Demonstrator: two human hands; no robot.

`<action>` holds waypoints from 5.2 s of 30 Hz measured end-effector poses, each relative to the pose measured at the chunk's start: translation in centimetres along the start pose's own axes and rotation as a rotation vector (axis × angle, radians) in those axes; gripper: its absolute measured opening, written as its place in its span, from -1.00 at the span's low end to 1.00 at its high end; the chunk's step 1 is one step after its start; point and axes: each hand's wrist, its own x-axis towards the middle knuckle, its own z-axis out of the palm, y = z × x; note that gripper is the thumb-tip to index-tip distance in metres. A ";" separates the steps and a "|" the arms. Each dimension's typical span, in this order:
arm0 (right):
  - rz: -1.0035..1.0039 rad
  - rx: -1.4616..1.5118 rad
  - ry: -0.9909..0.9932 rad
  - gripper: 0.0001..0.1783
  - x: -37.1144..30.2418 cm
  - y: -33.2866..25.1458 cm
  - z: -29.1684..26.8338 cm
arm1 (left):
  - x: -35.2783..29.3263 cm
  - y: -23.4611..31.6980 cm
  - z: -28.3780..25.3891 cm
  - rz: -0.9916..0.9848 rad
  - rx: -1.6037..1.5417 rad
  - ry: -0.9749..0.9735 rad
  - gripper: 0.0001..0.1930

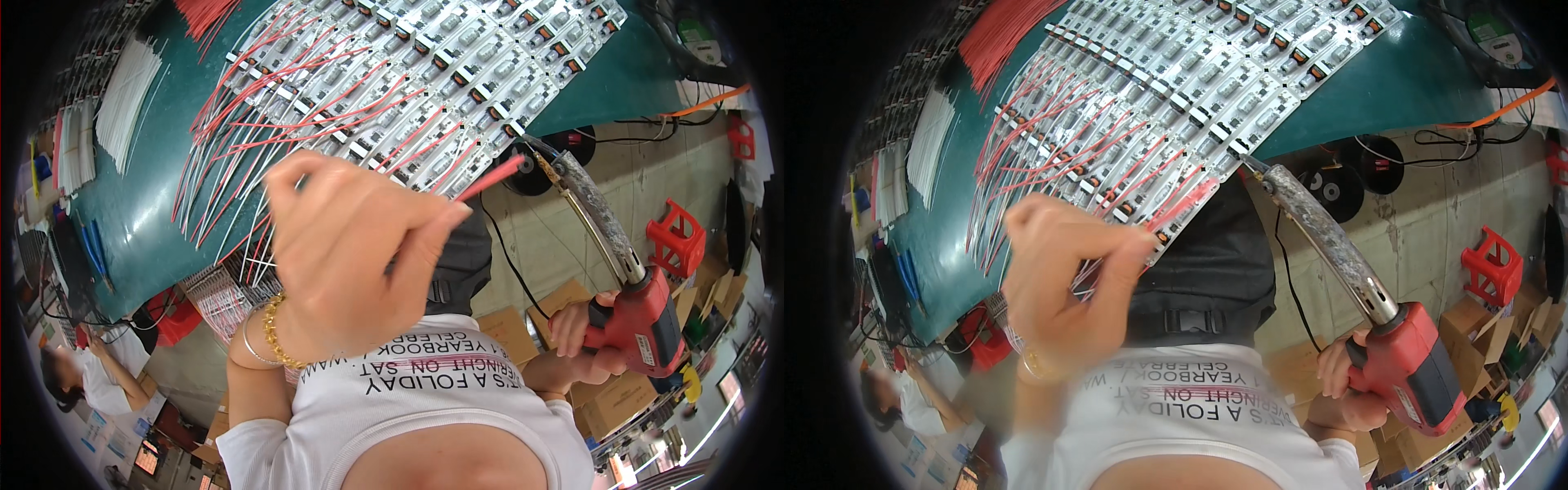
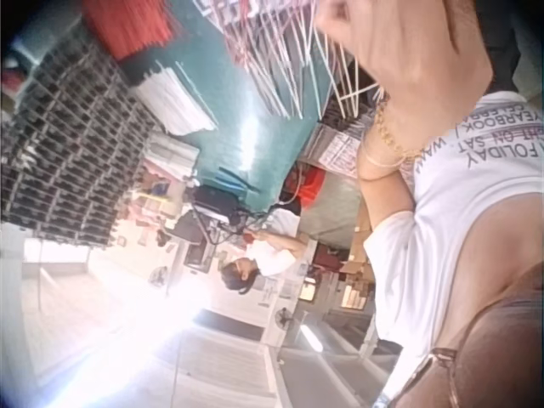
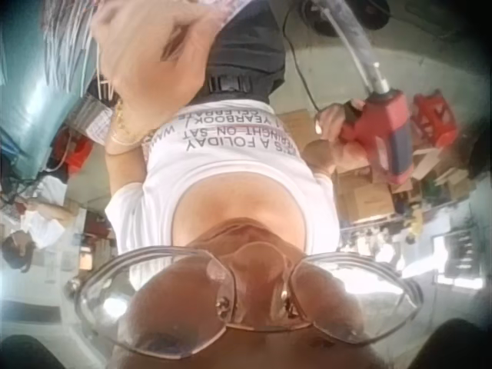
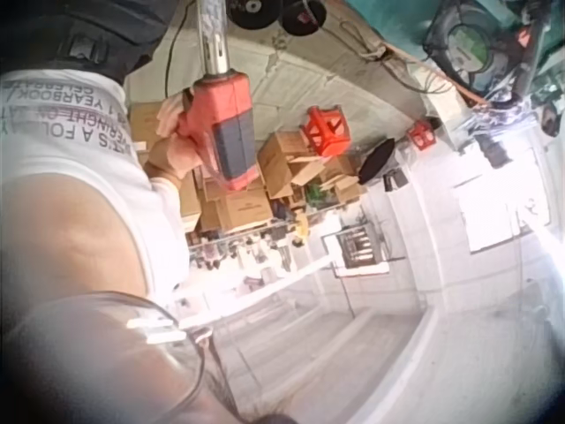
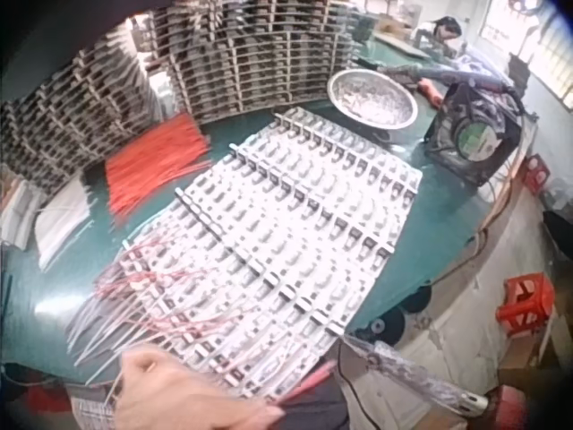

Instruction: The person uses a soldering iron to attach red and white wires to a grid of electronic components on a green workbench. They repeatedly pick up wires, position them on the board, and apply the soldering iron to secure the connections.

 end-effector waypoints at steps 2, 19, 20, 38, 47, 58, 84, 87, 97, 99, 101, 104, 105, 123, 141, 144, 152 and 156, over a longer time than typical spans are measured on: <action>-0.042 0.024 -0.005 -0.04 -0.3 0.4 -0.4 | -0.3 0.2 0.7 -0.033 -0.033 -0.029 -0.86; 0.067 -0.014 -0.028 -0.14 -0.6 0.7 -0.5 | -0.6 0.1 2.2 0.009 0.073 -0.006 -0.83; 0.078 -0.020 -0.003 -0.14 -0.6 0.6 -0.1 | -0.6 0.1 2.2 0.010 0.074 -0.005 -0.83; -0.045 -0.022 -0.028 -0.02 0.7 1.1 0.6 | -0.6 0.2 -0.3 -0.063 0.101 -0.102 -0.86; -0.124 -0.109 0.038 -0.08 4.7 0.4 1.3 | 2.7 -3.3 -8.0 -0.403 0.003 0.161 -0.89; -0.197 -0.072 -0.057 -0.10 8.0 0.7 3.2 | 5.5 -6.8 0.1 0.217 0.086 -0.159 -0.83; 0.093 -0.410 -0.002 0.00 13.4 0.3 14.8 | 5.1 -14.6 -7.6 -0.275 -0.055 -0.043 -0.89; 0.110 -0.403 0.001 -0.04 13.5 0.4 15.0 | 5.2 -14.7 -7.6 -0.254 -0.046 -0.043 -0.88; 0.144 -0.427 0.049 -0.11 13.1 0.7 15.4 | 5.2 -14.7 -7.6 -0.244 -0.046 -0.030 -0.88; 0.130 -0.452 0.032 -0.11 13.2 0.7 15.4 | 5.2 -14.7 -7.5 -0.243 -0.042 -0.030 -0.88; 0.115 -0.457 0.021 -0.10 13.3 0.7 15.4 | 5.1 -14.7 -7.6 -0.241 -0.032 -0.026 -0.88; 0.112 -0.351 -0.016 -0.07 13.2 0.6 14.6 | 5.2 -14.6 -7.6 -0.224 -0.030 -0.022 -0.88; 0.110 -0.354 -0.005 -0.06 13.2 0.5 14.8 | 5.2 -14.7 -7.6 -0.224 -0.029 -0.019 -0.88; 0.116 -0.312 -0.031 0.00 12.3 0.6 14.0 | 5.2 -14.6 -7.4 -0.143 0.038 -0.020 -0.88; 0.158 -0.349 0.009 -0.07 11.7 0.5 14.0 | 4.7 -14.1 -6.8 -0.088 0.101 0.035 -0.86; 0.143 -0.335 0.021 -0.03 11.6 0.6 13.7 | 4.8 -14.1 -6.6 -0.079 0.101 0.028 -0.86; 0.056 -0.268 -0.034 -0.05 11.9 1.2 13.1 | 5.2 -14.0 -7.2 -0.028 0.179 0.075 -0.86; 0.036 -0.194 0.004 -0.07 11.7 1.2 12.6 | 8.4 -14.6 -7.8 0.168 0.409 0.112 -0.80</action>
